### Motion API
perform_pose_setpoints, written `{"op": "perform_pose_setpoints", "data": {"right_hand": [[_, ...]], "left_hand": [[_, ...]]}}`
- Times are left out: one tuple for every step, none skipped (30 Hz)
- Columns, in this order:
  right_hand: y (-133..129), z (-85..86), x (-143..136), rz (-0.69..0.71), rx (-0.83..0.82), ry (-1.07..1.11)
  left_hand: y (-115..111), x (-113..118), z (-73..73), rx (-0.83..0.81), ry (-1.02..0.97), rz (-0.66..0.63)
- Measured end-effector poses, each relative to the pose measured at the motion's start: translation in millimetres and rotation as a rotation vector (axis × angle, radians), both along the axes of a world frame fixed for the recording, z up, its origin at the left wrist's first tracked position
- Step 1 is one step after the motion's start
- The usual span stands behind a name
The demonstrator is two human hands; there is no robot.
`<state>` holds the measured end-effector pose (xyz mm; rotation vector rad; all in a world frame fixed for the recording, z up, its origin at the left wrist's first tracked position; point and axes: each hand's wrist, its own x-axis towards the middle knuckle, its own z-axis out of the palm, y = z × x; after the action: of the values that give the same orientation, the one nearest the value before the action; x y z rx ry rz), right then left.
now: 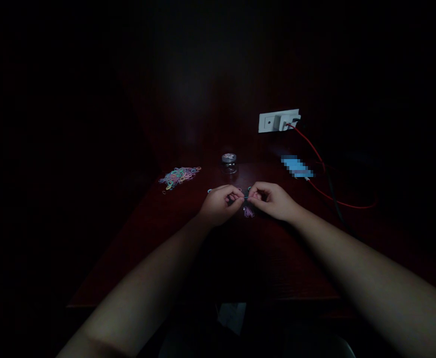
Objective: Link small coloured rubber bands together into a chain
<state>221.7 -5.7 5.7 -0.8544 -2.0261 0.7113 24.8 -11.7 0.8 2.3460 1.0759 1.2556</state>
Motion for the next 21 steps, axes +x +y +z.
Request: {"op": "perform_pose_setpoints", "data": {"right_hand": [[0.0,0.0,0.0,0.001,-0.001,0.003],[0.0,-0.1,0.0,0.002,-0.002,0.005],[0.1,-0.1,0.0,0.002,-0.004,0.005],[0.1,-0.2,0.0,0.000,-0.005,0.003],[0.2,-0.2,0.0,-0.001,-0.005,0.000],[0.4,-0.2,0.0,-0.003,-0.004,-0.002],[0.6,-0.2,0.1,-0.004,-0.002,-0.005],[1.0,-0.3,0.2,-0.005,0.000,-0.008],[1.4,-0.5,0.3,-0.005,0.002,-0.011],[1.9,-0.7,0.5,-0.006,0.005,-0.014],[2.6,-0.9,0.7,-0.009,0.009,-0.018],[3.2,-1.1,1.0,-0.013,0.013,-0.021],[3.9,-1.4,1.2,-0.017,0.019,-0.020],[4.4,-1.5,1.3,-0.021,0.024,-0.016],[4.8,-1.7,1.4,-0.025,0.027,-0.010],[4.9,-1.7,1.4,-0.028,0.027,-0.001],[4.7,-1.6,1.1,-0.029,0.024,0.009],[4.1,-1.4,0.7,-0.026,0.019,0.017],[3.2,-1.0,0.0,-0.019,0.011,0.022],[2.0,-0.6,-0.7,-0.010,0.003,0.022],[0.7,0.0,-1.5,0.002,-0.002,0.018]], "left_hand": [[0.0,-0.2,0.3,0.004,0.005,0.001],[-0.1,-0.4,0.5,0.006,0.010,0.003],[0.0,-0.7,0.8,0.008,0.016,0.004],[0.1,-1.0,1.0,0.008,0.022,0.004],[0.2,-1.3,1.2,0.007,0.027,0.004],[0.4,-1.6,1.4,0.004,0.032,0.001],[0.6,-1.9,1.5,0.001,0.037,-0.002],[0.8,-2.2,1.6,-0.002,0.041,-0.007],[1.0,-2.7,1.7,-0.004,0.043,-0.011],[1.3,-3.4,1.8,-0.005,0.045,-0.014],[1.6,-4.3,1.8,-0.005,0.047,-0.016],[2.0,-5.5,1.9,-0.003,0.048,-0.013],[2.4,-6.9,1.9,-0.001,0.046,-0.007],[2.8,-8.5,1.9,0.000,0.043,0.001],[3.2,-10.0,1.8,0.000,0.040,0.012],[3.5,-11.3,1.8,-0.002,0.036,0.022],[3.6,-12.4,1.7,-0.006,0.033,0.030],[3.6,-13.1,1.7,-0.010,0.031,0.033],[3.3,-13.3,1.7,-0.015,0.033,0.032],[2.8,-13.1,1.7,-0.021,0.036,0.027],[2.1,-12.6,1.7,-0.030,0.038,0.017]]}}
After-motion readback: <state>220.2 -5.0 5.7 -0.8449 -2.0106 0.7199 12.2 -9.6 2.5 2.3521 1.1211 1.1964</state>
